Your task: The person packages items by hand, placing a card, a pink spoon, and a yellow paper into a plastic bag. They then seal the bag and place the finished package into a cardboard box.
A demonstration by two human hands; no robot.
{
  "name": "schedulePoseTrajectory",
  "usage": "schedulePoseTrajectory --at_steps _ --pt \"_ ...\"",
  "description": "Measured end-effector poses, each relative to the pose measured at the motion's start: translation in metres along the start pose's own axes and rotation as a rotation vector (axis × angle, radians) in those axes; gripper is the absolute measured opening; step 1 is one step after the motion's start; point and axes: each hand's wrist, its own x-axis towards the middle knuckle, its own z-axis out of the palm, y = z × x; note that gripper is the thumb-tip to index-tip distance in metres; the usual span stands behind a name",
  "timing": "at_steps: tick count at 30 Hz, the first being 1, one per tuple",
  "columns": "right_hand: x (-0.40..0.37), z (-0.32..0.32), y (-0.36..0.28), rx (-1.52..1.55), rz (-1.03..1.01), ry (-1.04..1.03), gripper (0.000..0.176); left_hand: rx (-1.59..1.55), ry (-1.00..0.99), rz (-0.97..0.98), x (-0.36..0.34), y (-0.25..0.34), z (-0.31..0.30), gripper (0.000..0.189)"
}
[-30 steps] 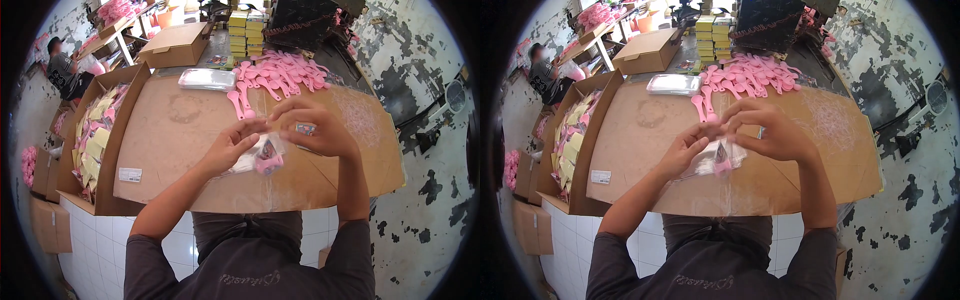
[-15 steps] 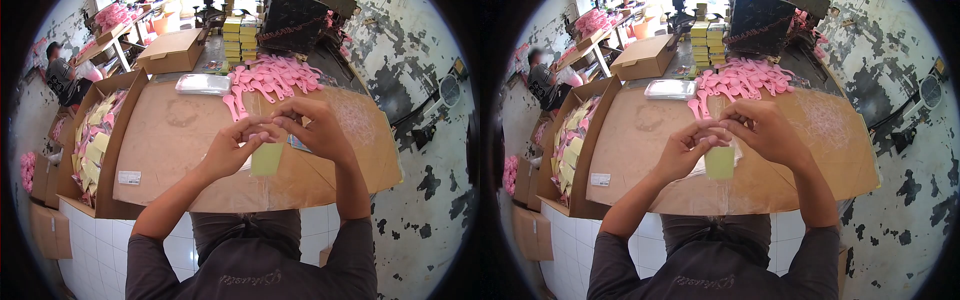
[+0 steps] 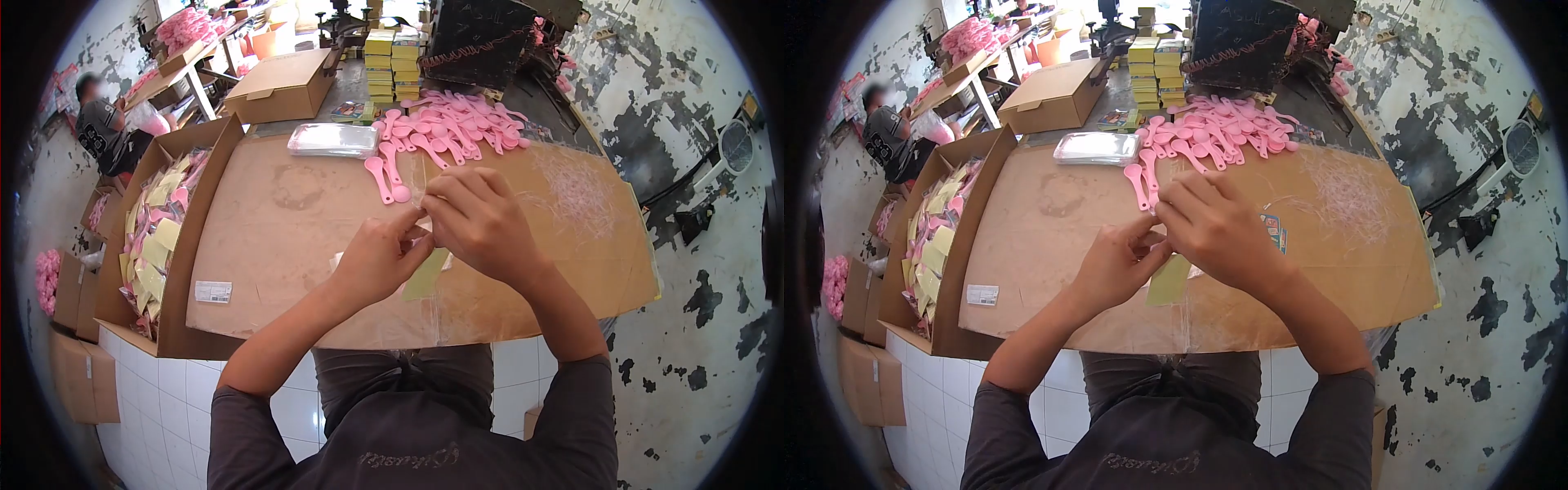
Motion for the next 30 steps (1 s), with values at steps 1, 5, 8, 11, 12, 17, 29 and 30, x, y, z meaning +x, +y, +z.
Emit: schedulePoseTrajectory --at_steps 1,5,8,11,12,17,29,30 --pt "-0.001 0.003 0.000 -0.015 0.010 -0.010 0.021 0.064 -0.003 0.027 0.001 -0.001 0.001 0.041" --pt "-0.008 0.013 0.015 -0.012 0.159 0.034 0.015 0.049 -0.044 -0.015 0.002 0.008 0.000 0.037" --pt "-0.022 -0.002 0.044 0.455 0.539 -0.041 0.009 -0.158 -0.077 -0.072 0.008 -0.009 -0.006 0.036" --pt "-0.063 -0.050 0.089 1.178 0.900 -0.328 0.017 -0.349 -0.094 -0.128 0.014 -0.038 -0.012 0.033" --pt "-0.086 -0.062 0.111 1.395 0.870 -0.286 0.015 -0.401 -0.084 -0.156 0.016 -0.046 -0.013 0.032" --pt "-0.175 -0.048 0.181 0.261 1.073 -0.112 0.023 -0.627 -0.036 -0.306 0.021 -0.055 -0.013 0.030" --pt "-0.084 0.003 0.050 0.643 0.827 -0.129 0.027 -0.654 -0.037 -0.265 0.014 -0.055 -0.007 0.052" --pt "-0.074 0.007 0.037 0.722 0.785 -0.199 0.031 -0.651 -0.043 -0.281 0.014 -0.055 -0.009 0.053"
